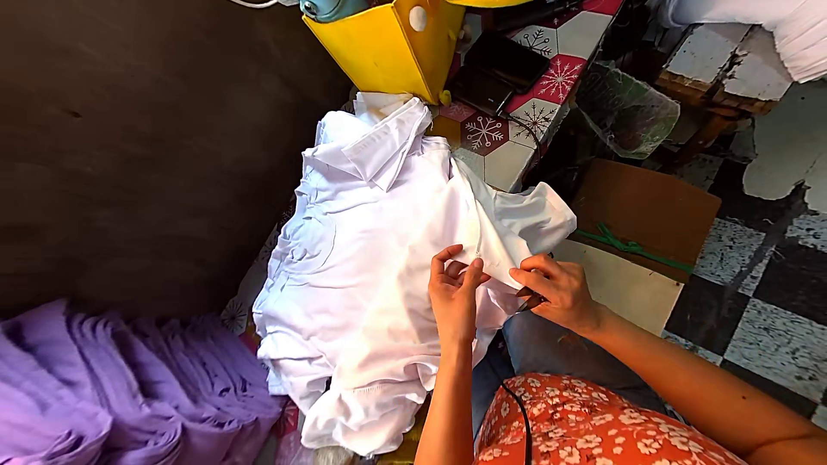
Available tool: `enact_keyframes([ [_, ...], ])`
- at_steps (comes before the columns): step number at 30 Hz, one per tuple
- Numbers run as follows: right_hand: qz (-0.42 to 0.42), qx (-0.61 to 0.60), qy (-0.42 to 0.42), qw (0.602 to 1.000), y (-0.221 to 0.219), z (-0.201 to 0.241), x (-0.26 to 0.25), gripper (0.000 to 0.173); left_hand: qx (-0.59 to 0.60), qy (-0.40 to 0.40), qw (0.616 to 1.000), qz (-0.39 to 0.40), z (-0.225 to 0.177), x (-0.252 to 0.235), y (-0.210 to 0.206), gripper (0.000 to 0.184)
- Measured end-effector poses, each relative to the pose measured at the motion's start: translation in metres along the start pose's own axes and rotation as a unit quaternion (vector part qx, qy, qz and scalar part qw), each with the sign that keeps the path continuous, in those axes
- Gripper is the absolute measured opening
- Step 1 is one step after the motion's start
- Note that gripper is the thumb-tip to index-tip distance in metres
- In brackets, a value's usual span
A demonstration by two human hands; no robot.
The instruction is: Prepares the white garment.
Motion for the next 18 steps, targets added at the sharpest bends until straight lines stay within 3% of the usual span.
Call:
enact_keyframes([
  [3,0.030,-0.086,-0.112,0.989,-0.005,-0.013,-0.001,0.028,0.048,-0.031,0.998,-0.035,-0.002,0.002,0.001,0.022],
  [5,-0.022,-0.146,-0.165,0.975,0.001,-0.018,-0.008,0.032,0.054,-0.052,0.997,-0.036,-0.007,0.004,0.003,0.020],
  [10,-0.037,-0.146,-0.167,0.974,-0.018,-0.023,-0.031,0.014,0.002,-0.092,0.996,-0.017,-0.014,0.012,-0.002,0.020],
  [14,-0.004,-0.242,-0.264,0.934,-0.027,-0.030,-0.036,0.018,0.007,-0.091,0.993,-0.074,-0.013,0.011,0.010,0.019],
  [18,-0.010,-0.220,-0.208,0.953,-0.031,-0.024,-0.038,0.018,0.007,-0.103,0.992,-0.069,-0.016,0.011,0.012,0.016],
])
Point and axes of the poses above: each hand's wrist, its own x-axis away from the middle knuckle, its own y-axis out of the back of the hand, z = x × y, the point moved 9 cm from there along -x, towards the middle knuckle, and after that the axes turned 11 degrees about -x, right-handed, at the moved point
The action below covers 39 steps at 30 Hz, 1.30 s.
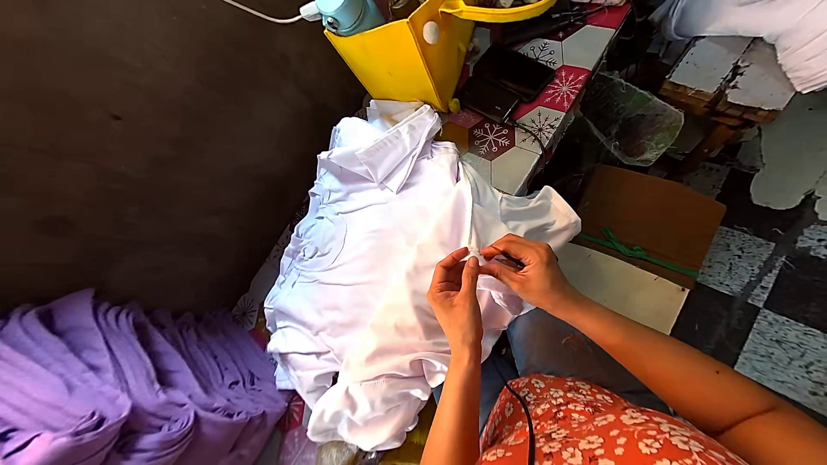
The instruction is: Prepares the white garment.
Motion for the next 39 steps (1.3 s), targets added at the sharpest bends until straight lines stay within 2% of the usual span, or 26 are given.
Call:
enact_keyframes([
  [2,-0.006,-0.014,-0.037,0.999,-0.001,-0.003,-0.003,0.013,-0.007,-0.021,1.000,-0.013,0.000,-0.001,0.002,0.015],
  [5,0.011,-0.107,-0.180,0.978,-0.006,-0.016,-0.007,0.011,-0.013,-0.067,0.997,-0.021,-0.004,-0.001,0.007,0.014],
  [9,0.001,-0.088,-0.158,0.983,-0.011,-0.013,-0.008,0.011,-0.043,-0.089,0.995,-0.013,-0.009,0.000,0.008,0.017],
  [13,0.009,-0.147,-0.229,0.962,-0.016,-0.022,-0.012,0.010,-0.065,-0.102,0.993,-0.005,-0.004,-0.005,0.012,0.019],
  [15,0.019,-0.096,-0.199,0.975,-0.017,-0.019,-0.013,0.011,-0.103,-0.120,0.987,0.015,-0.003,-0.005,0.011,0.019],
  [18,0.019,0.066,-0.029,0.997,-0.021,0.003,-0.010,0.014,-0.148,-0.148,0.978,0.016,-0.002,-0.006,0.011,0.017],
  [20,0.021,0.099,0.058,0.993,-0.027,0.016,-0.006,0.012,-0.156,-0.149,0.976,-0.013,-0.001,-0.005,0.015,0.013],
  [21,0.026,0.082,0.051,0.995,-0.028,0.016,-0.005,0.013,-0.152,-0.149,0.977,-0.027,-0.001,-0.005,0.017,0.012],
  [24,0.013,-0.066,-0.102,0.992,-0.020,-0.003,-0.005,0.013,-0.113,-0.144,0.982,-0.048,0.000,-0.003,0.021,0.012],
  [26,-0.002,-0.159,-0.193,0.968,-0.016,-0.017,-0.001,0.011,-0.092,-0.124,0.986,-0.060,0.005,-0.003,0.023,0.009],
  [28,-0.006,-0.222,-0.242,0.945,-0.018,-0.025,0.007,0.017,-0.094,-0.106,0.987,-0.069,0.011,-0.004,0.026,0.007],
  [29,0.009,-0.245,-0.263,0.933,-0.021,-0.027,0.011,0.025,-0.091,-0.099,0.988,-0.070,0.013,-0.004,0.027,0.007],
  [32,0.123,-0.305,-0.348,0.878,-0.043,-0.026,0.026,0.048,-0.047,-0.065,0.994,-0.071,0.018,-0.004,0.028,0.009],
  [35,0.198,-0.311,-0.396,0.841,-0.058,-0.027,0.033,0.051,-0.016,-0.031,0.997,-0.062,0.017,-0.002,0.026,0.011],
  [39,0.235,-0.299,-0.434,0.817,-0.064,-0.033,0.035,0.054,0.003,-0.009,0.999,-0.052,0.014,0.001,0.023,0.011],
])
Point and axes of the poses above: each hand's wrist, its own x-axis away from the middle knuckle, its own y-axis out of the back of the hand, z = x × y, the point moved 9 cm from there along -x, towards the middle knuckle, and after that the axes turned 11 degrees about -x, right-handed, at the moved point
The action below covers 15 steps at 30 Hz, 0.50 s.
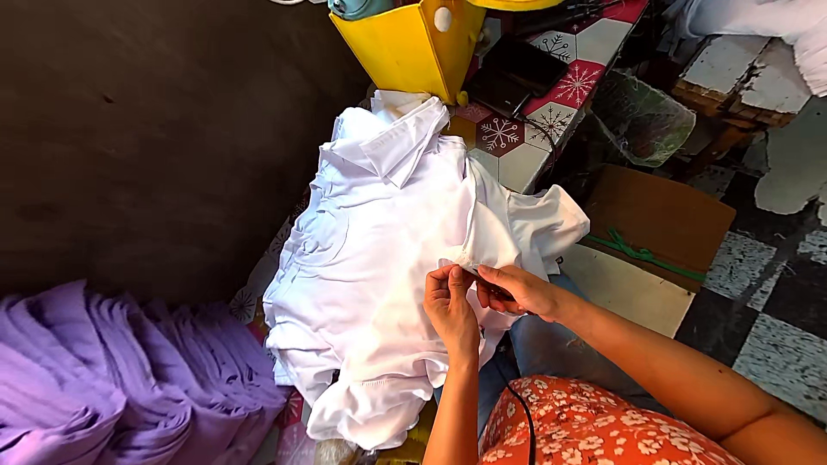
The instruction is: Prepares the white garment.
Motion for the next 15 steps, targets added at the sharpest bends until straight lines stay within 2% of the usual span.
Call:
enact_keyframes([
  [8,0.042,-0.132,-0.024,0.990,0.001,-0.005,0.001,0.057,-0.015,-0.007,1.000,0.022,-0.002,0.001,-0.007,0.014],
  [15,0.010,-0.215,-0.052,0.975,0.007,-0.015,-0.002,0.054,-0.031,-0.021,0.999,0.035,0.001,0.002,-0.011,0.013],
])
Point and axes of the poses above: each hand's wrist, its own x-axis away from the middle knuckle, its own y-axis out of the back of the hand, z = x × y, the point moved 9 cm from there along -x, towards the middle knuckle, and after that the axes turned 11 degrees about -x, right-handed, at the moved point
